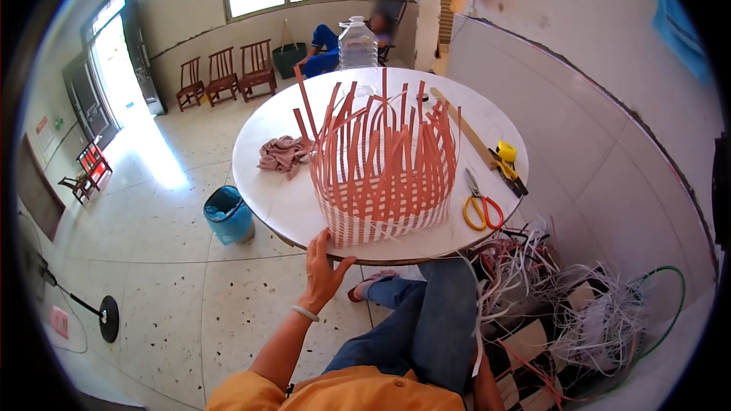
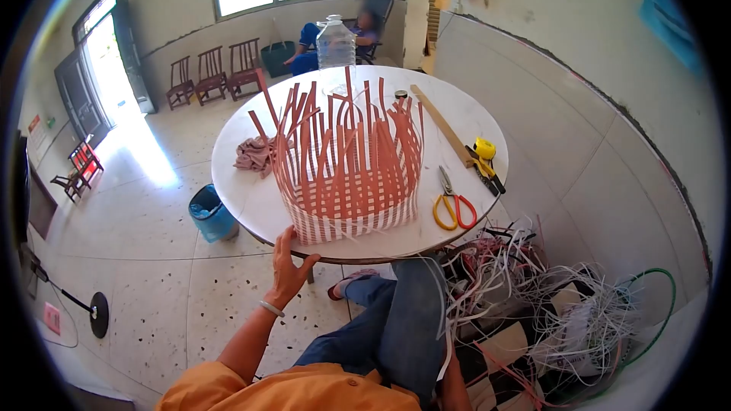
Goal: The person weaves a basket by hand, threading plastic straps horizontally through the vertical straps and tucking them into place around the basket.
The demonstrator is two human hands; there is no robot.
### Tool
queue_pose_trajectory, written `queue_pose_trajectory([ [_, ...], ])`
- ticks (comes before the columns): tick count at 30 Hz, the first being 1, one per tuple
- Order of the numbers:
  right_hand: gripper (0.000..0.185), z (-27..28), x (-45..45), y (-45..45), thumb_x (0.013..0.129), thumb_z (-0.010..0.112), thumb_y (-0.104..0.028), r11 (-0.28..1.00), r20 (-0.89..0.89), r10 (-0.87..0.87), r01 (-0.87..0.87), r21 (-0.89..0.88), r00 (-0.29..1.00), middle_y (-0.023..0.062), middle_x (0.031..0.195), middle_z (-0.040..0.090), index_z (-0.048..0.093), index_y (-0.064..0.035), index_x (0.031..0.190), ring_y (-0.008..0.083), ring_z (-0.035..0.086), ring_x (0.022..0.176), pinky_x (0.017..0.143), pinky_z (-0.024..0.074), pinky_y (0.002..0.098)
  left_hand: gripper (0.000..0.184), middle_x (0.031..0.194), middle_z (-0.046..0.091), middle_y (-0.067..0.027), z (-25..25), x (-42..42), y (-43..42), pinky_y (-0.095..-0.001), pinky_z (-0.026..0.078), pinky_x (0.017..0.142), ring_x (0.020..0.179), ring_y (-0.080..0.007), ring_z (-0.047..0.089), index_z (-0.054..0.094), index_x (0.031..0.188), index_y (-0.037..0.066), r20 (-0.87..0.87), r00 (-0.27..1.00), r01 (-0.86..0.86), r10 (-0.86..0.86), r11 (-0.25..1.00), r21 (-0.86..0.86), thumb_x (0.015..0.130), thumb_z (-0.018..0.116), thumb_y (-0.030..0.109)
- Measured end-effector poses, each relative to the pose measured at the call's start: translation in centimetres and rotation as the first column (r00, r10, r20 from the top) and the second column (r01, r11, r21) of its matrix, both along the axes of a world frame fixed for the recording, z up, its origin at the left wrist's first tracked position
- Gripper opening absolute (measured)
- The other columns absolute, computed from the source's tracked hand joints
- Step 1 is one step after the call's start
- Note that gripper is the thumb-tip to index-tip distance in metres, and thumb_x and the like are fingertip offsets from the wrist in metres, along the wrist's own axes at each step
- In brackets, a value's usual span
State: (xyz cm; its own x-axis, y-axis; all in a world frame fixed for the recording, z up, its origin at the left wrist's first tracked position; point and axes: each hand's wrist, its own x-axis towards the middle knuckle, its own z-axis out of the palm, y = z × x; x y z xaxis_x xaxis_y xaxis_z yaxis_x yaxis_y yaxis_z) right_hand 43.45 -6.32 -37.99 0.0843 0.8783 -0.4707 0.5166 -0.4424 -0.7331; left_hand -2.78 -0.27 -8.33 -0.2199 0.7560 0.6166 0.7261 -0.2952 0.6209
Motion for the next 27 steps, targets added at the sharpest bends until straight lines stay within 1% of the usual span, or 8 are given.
queue_pose_trajectory([
  [2,0.033,0.0,-0.4,0.2,0.098,0.062,-0.028,1.000,-0.040,-0.023,0.023,-0.003,0.999,0.0199,0.098,0.073,0.068,0.0038,0.104,0.0261,0.074,0.088,0.076,0.0563,0.0389,0.082,0.131,0.055,-0.0221,0.0,0.1,-0.2,-0.0469,0.045,0.103,0.121,-0.0401,0.053,0.044,0.145,-0.002,-0.003,1.000,0.000,0.000,1.000,-0.003,0.080,0.087,0.021],
  [4,0.032,0.4,-1.2,0.5,0.098,0.063,-0.027,0.999,-0.078,-0.045,0.045,-0.005,0.996,0.0200,0.098,0.073,0.068,0.0039,0.105,0.0260,0.074,0.088,0.076,0.0564,0.0387,0.086,0.128,0.057,-0.0225,0.3,0.1,-0.1,-0.0451,0.048,0.102,0.120,-0.0383,0.057,0.041,0.147,-0.002,-0.044,0.999,-0.016,0.016,1.000,0.001,0.079,0.089,0.021],
  [7,0.032,1.0,-2.3,1.0,0.098,0.063,-0.026,0.998,-0.134,-0.065,0.064,-0.009,0.989,0.0202,0.099,0.073,0.068,0.0040,0.105,0.0260,0.074,0.088,0.076,0.0565,0.0383,0.086,0.129,0.057,-0.0226,0.1,-0.1,0.0,-0.0449,0.049,0.101,0.120,-0.0382,0.057,0.042,0.147,-0.002,-0.025,1.000,-0.008,0.007,1.000,-0.007,0.078,0.090,0.020],
  [17,0.031,2.8,-6.2,2.1,0.097,0.064,-0.024,0.993,-0.322,-0.122,0.117,-0.032,0.939,0.0207,0.099,0.073,0.069,0.0044,0.108,0.0257,0.075,0.088,0.076,0.0570,0.0369,0.087,0.128,0.057,-0.0223,0.2,0.1,0.0,-0.0445,0.049,0.101,0.119,-0.0375,0.058,0.041,0.147,-0.002,-0.043,0.999,-0.028,0.027,0.999,-0.037,0.078,0.090,0.021],
  [21,0.031,4.4,-7.7,2.0,0.097,0.064,-0.023,0.988,-0.424,-0.155,0.144,-0.060,0.892,0.0209,0.099,0.074,0.070,0.0046,0.109,0.0256,0.075,0.088,0.077,0.0572,0.0364,0.088,0.128,0.057,-0.0221,0.2,0.0,-0.1,-0.0442,0.049,0.101,0.118,-0.0372,0.058,0.041,0.147,-0.002,-0.039,0.999,-0.018,0.017,0.999,-0.029,0.078,0.090,0.022],
  [24,0.030,6.2,-8.3,1.6,0.096,0.065,-0.022,0.981,-0.520,-0.192,0.164,-0.100,0.832,0.0211,0.099,0.074,0.070,0.0047,0.109,0.0256,0.075,0.088,0.077,0.0574,0.0359,0.088,0.128,0.057,-0.0220,0.4,0.1,-0.1,-0.0440,0.049,0.101,0.118,-0.0368,0.058,0.041,0.147,-0.002,-0.034,0.999,-0.017,0.016,0.999,-0.027,0.078,0.090,0.022],
  [26,0.030,8.4,-8.2,1.0,0.096,0.065,-0.022,0.976,-0.574,-0.217,0.170,-0.135,0.789,0.0212,0.099,0.074,0.070,0.0047,0.110,0.0255,0.076,0.088,0.077,0.0575,0.0357,0.088,0.128,0.057,-0.0219,0.5,0.2,-0.2,-0.0438,0.049,0.101,0.118,-0.0366,0.058,0.041,0.147,-0.002,-0.022,1.000,-0.023,0.022,0.999,-0.039,0.078,0.090,0.022],
  [27,0.030,9.6,-7.8,0.6,0.096,0.065,-0.022,0.973,-0.603,-0.232,0.171,-0.158,0.763,0.0213,0.099,0.074,0.070,0.0048,0.110,0.0255,0.076,0.088,0.077,0.0575,0.0355,0.085,0.128,0.057,-0.0218,0.7,0.1,-0.2,-0.0437,0.049,0.101,0.118,-0.0364,0.058,0.042,0.146,-0.002,-0.032,0.999,-0.017,0.016,0.999,-0.038,0.079,0.089,0.019],
])
